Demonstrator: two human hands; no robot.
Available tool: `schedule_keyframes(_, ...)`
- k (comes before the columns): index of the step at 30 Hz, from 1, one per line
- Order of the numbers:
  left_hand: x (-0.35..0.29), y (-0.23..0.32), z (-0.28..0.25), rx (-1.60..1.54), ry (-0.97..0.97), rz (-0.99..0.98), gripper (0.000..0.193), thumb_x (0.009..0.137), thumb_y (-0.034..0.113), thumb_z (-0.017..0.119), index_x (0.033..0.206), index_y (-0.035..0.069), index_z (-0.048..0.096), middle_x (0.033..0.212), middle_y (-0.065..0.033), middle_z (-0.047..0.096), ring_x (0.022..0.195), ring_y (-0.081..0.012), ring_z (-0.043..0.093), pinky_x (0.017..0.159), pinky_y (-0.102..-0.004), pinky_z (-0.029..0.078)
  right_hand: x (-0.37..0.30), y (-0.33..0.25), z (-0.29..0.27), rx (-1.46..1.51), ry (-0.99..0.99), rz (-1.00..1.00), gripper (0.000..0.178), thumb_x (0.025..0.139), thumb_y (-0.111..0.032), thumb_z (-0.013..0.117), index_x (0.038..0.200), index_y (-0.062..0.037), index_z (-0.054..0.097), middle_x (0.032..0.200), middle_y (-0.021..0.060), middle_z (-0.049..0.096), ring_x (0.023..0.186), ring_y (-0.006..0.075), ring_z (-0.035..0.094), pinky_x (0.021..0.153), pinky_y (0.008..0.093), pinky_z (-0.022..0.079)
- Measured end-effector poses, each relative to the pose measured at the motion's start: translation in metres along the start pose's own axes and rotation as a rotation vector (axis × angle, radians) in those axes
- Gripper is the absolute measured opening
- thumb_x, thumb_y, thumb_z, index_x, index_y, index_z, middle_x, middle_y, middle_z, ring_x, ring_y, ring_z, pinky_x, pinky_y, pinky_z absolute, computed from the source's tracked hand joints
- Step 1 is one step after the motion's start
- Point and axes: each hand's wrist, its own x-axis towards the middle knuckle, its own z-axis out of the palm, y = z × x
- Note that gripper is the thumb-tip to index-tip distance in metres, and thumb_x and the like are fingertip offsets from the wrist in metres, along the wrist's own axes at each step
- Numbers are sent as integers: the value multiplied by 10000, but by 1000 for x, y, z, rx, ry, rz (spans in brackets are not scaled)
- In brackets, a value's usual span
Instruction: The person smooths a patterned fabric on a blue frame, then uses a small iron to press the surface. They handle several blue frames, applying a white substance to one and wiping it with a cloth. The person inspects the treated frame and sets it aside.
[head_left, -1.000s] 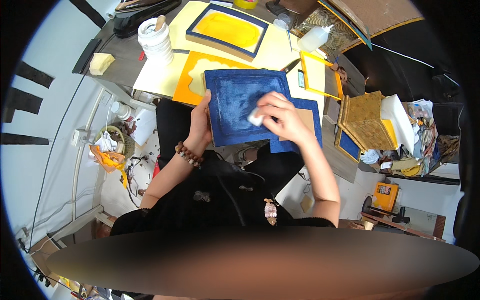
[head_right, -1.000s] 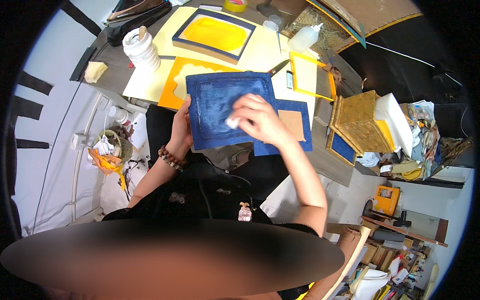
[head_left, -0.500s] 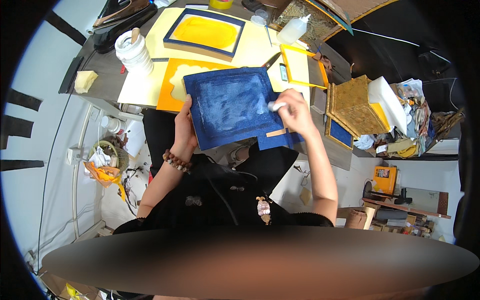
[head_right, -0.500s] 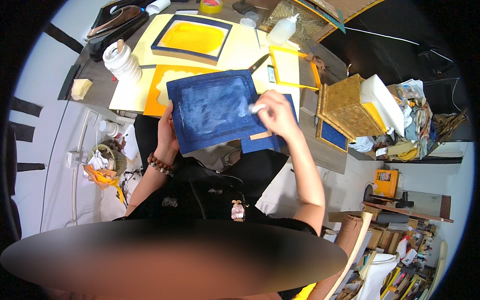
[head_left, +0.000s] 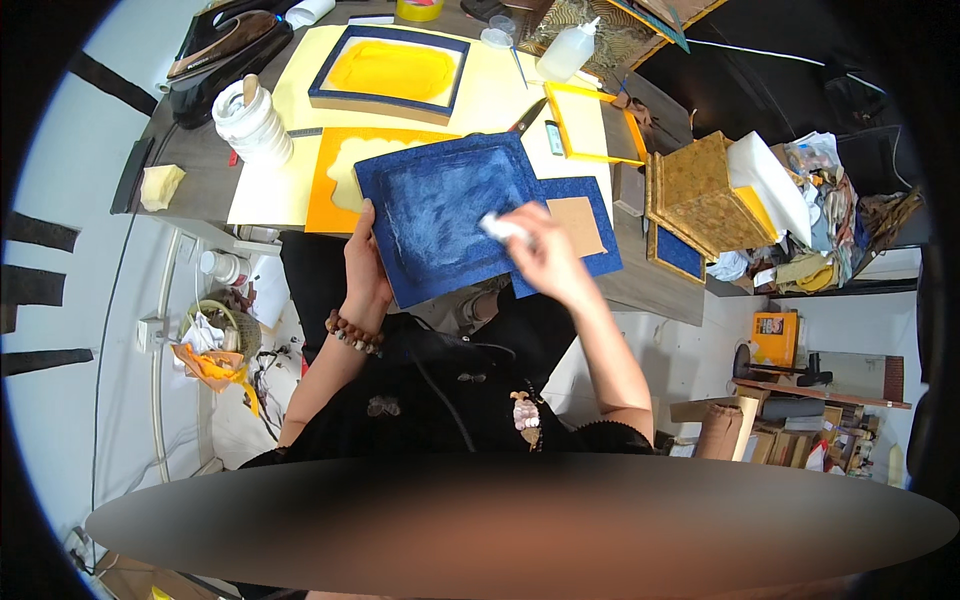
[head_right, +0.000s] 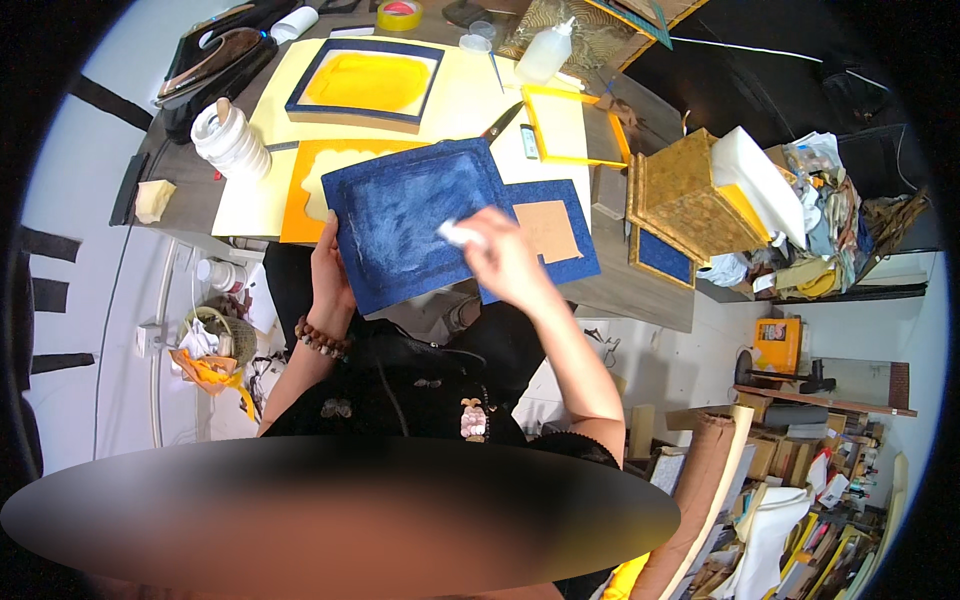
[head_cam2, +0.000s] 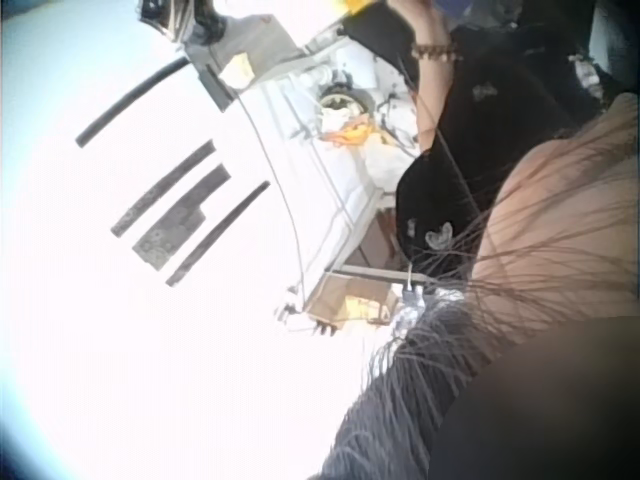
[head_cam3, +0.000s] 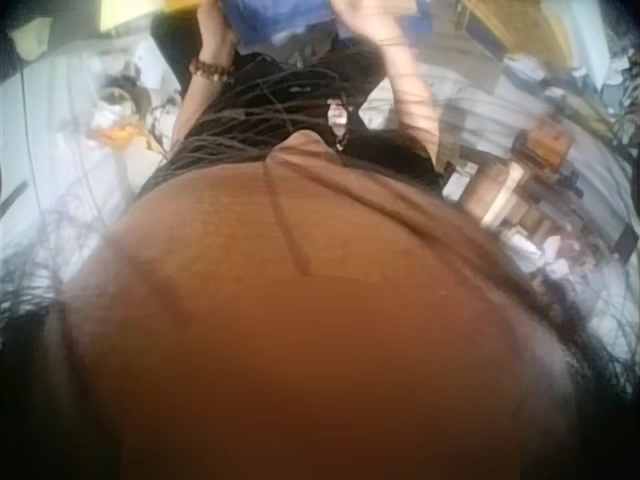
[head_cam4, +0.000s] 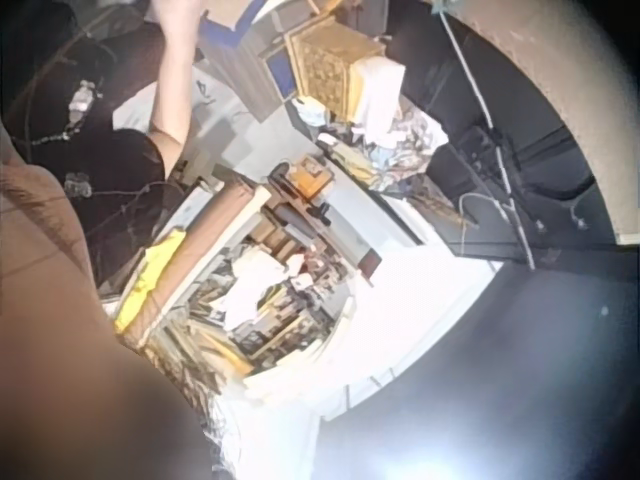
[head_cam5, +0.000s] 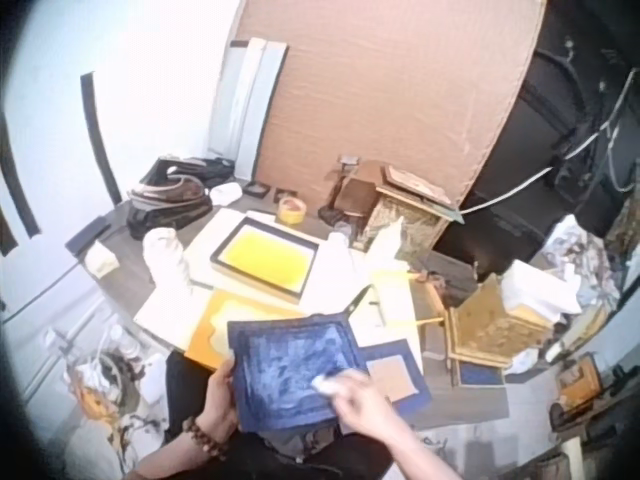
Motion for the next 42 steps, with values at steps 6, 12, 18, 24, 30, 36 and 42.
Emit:
schedule_keyframes(6, 1, 1, 1, 1, -17, -4, 409, 1083, 373, 503, 1288, 37, 613, 1151, -128, 740, 997, -218, 743, 870, -384, 625, 15, 17, 2, -299, 138, 152, 228, 858, 12, 638, 1073, 36, 707, 1012, 237, 680, 932, 419, 696, 864, 458, 560)
schedule_keyframes(12, 1, 1, 0, -1, -36, 0, 418, 1079, 375, 513, 1313, 39, 597, 1161, -124, 739, 1001, -227, 743, 886, -402, 622, 1, -11, 36, 177, -27, -9, 188, 869, -3, 641, 1036, 40, 715, 944, 182, 693, 854, 309, 694, 755, 370, 549)
schedule_keyframes(18, -1, 1, -2, 16, -12, 1, 421, 1078, 385, 513, 1297, 40, 610, 1164, -124, 740, 1000, -223, 743, 889, -391, 618, 50, 19, 10, -299, 321, 187, 205, 841, 24, 620, 1016, 41, 725, 930, 212, 690, 854, 367, 705, 799, 452, 576)
schedule_keyframes(24, -3, 3, 3, 10, -21, -25, 427, 1082, 396, 501, 1283, 39, 620, 1153, -114, 742, 1005, -213, 739, 894, -372, 609, 27, -7, 58, -54, 166, -56, 171, 869, 29, 635, 1015, 23, 725, 965, 168, 699, 857, 319, 706, 762, 411, 564)
schedule_keyframes(30, 0, 2, 0, 25, 3, 2, 421, 1082, 392, 501, 1272, 38, 629, 1155, -112, 741, 999, -212, 737, 893, -370, 607, 73, 15, 13, -449, 407, 159, 204, 923, -36, 597, 1080, 17, 717, 949, 204, 712, 832, 333, 720, 761, 419, 581)
schedule_keyframes(36, 0, 3, -4, 6, -16, -12, 510, 1071, 427, 513, 1383, 23, 529, 1240, -156, 692, 1087, -253, 702, 952, -417, 580, 57, -11, 47, 80, -18, -34, 216, 861, -3, 600, 1028, 10, 736, 932, 217, 683, 879, 385, 703, 788, 456, 578)
schedule_keyframes(42, 4, 1, -5, -15, -15, -18, 459, 1076, 413, 507, 1329, 38, 583, 1197, -125, 716, 1050, -235, 715, 936, -395, 590, 110, 15, 37, -399, 202, 80, 188, 854, -26, 640, 1018, 27, 714, 944, 237, 680, 863, 403, 693, 816, 463, 569)
